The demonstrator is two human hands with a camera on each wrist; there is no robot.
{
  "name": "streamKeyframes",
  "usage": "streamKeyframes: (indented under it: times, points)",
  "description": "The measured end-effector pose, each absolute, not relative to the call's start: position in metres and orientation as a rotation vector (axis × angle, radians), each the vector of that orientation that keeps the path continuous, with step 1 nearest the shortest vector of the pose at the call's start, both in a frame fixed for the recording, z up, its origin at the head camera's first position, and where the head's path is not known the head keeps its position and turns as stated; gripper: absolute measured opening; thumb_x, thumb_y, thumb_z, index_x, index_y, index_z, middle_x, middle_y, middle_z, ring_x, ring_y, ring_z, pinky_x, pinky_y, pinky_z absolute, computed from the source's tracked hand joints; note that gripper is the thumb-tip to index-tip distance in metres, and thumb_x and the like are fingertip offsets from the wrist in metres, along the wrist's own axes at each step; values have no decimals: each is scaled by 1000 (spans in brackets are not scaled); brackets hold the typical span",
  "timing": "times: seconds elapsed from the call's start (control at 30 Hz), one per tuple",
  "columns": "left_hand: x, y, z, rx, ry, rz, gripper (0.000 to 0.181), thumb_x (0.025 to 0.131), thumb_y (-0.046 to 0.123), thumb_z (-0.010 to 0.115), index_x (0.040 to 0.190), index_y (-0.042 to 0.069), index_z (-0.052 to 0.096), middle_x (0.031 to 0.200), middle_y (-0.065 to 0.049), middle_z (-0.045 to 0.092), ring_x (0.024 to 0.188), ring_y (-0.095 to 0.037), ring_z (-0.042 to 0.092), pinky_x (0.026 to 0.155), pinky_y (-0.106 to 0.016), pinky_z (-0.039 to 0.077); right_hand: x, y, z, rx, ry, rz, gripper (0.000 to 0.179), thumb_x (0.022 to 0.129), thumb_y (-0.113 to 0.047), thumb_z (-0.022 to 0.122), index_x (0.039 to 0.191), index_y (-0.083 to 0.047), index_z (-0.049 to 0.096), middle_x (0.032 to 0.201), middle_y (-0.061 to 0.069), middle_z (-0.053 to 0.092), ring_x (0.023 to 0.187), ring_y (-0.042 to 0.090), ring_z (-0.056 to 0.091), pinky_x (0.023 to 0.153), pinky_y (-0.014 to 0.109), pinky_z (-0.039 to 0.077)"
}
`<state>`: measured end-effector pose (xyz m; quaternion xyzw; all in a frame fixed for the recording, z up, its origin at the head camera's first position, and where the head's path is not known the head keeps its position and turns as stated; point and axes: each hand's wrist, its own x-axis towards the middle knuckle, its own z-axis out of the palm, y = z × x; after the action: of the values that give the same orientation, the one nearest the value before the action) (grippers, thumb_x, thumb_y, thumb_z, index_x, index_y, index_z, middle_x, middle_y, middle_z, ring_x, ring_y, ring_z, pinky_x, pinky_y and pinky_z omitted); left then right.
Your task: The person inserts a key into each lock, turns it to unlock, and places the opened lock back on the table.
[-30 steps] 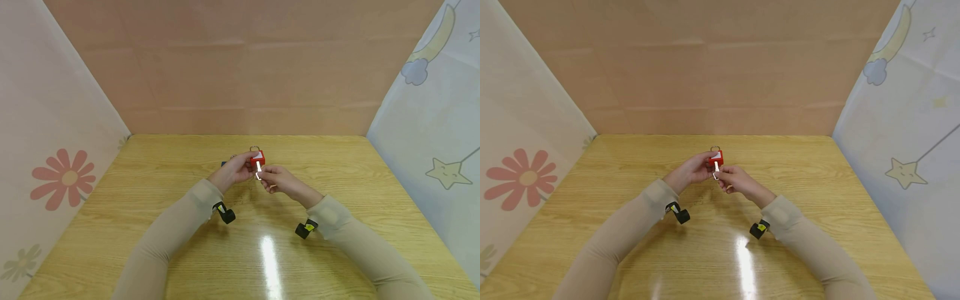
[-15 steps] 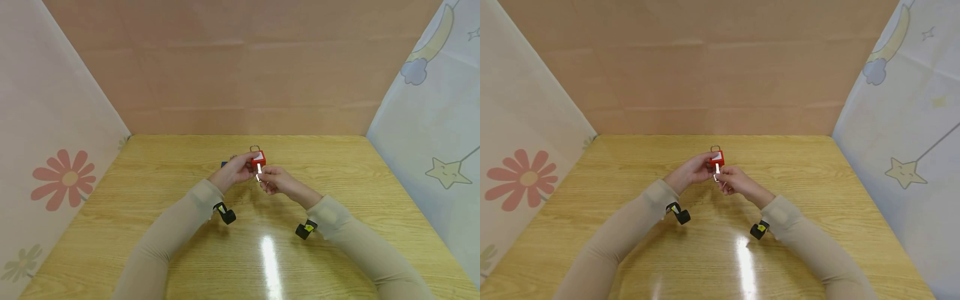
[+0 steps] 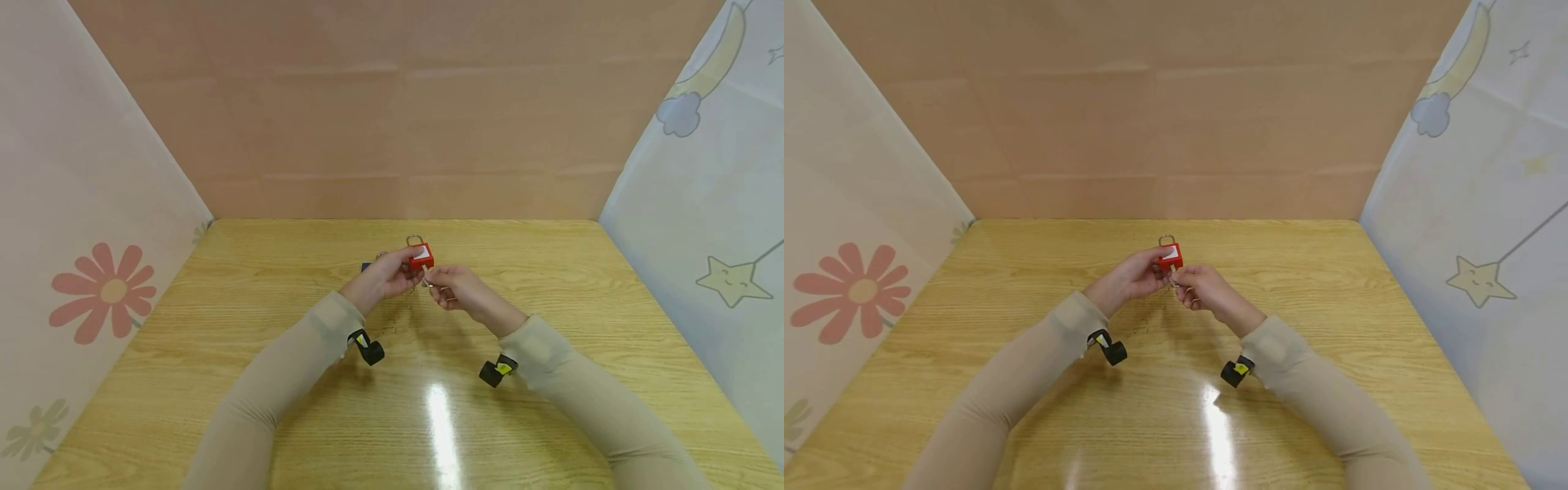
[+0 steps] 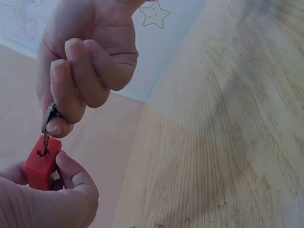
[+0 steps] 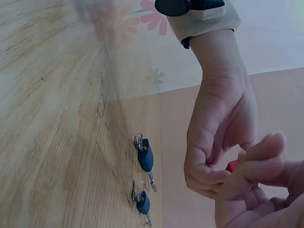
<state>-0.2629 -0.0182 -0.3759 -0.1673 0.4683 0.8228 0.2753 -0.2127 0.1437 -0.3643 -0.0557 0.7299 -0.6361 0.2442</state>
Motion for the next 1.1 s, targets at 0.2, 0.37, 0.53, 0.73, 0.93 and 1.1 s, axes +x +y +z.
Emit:
streamKeyframes:
  times: [0.2, 0.37, 0.53, 0.73, 0.93, 1.1]
  points:
    - [-262, -18, -374, -442, 1289, 2231, 43, 97, 19, 60, 135, 1, 49, 100, -9, 59, 77, -13, 55, 69, -21, 48, -211, 135, -364, -128, 2012, -1825, 21, 103, -15, 44, 94, 1, 54, 62, -4, 50, 52, 5, 44, 51, 18, 40]
    - [-262, -18, -374, -417, 1329, 2243, 44, 97, 17, 61, 134, -1, 50, 101, -9, 61, 74, -12, 56, 64, -20, 49, -213, 130, -366, -110, 1976, -1896, 22, 104, -14, 43, 96, 4, 53, 62, -5, 50, 51, 4, 42, 50, 18, 38]
    - [-260, -18, -376, -381, 1345, 2227, 44, 96, 15, 62, 134, -2, 49, 104, -10, 61, 78, -13, 59, 67, -20, 51, -215, 132, -368, -61, 1876, -1963, 22, 104, -15, 44, 90, -1, 53, 63, -4, 49, 52, 3, 42, 51, 17, 38]
    - [-260, -22, -380, -351, 1341, 2214, 43, 96, 14, 62, 134, -1, 50, 107, -10, 61, 84, -15, 59, 70, -22, 50, -212, 139, -374, -80, 1803, -1821, 34, 105, -30, 41, 92, -4, 57, 67, -4, 52, 56, 5, 45, 52, 17, 38]
    - [-259, -23, -379, -307, 1346, 2199, 44, 97, 15, 59, 135, -2, 47, 105, -9, 60, 85, -14, 58, 72, -21, 49, -209, 139, -373, -158, 1804, -1844, 33, 106, -25, 40, 83, -7, 56, 65, -6, 47, 56, 3, 39, 50, 16, 34]
    - [-258, -24, -378, -293, 1363, 2222, 42, 97, 14, 59, 134, -4, 49, 104, -7, 61, 83, -12, 58, 70, -19, 49, -211, 133, -374, -125, 1810, -1894, 33, 105, -25, 42, 80, -8, 55, 63, -7, 46, 53, 3, 37, 48, 16, 31]
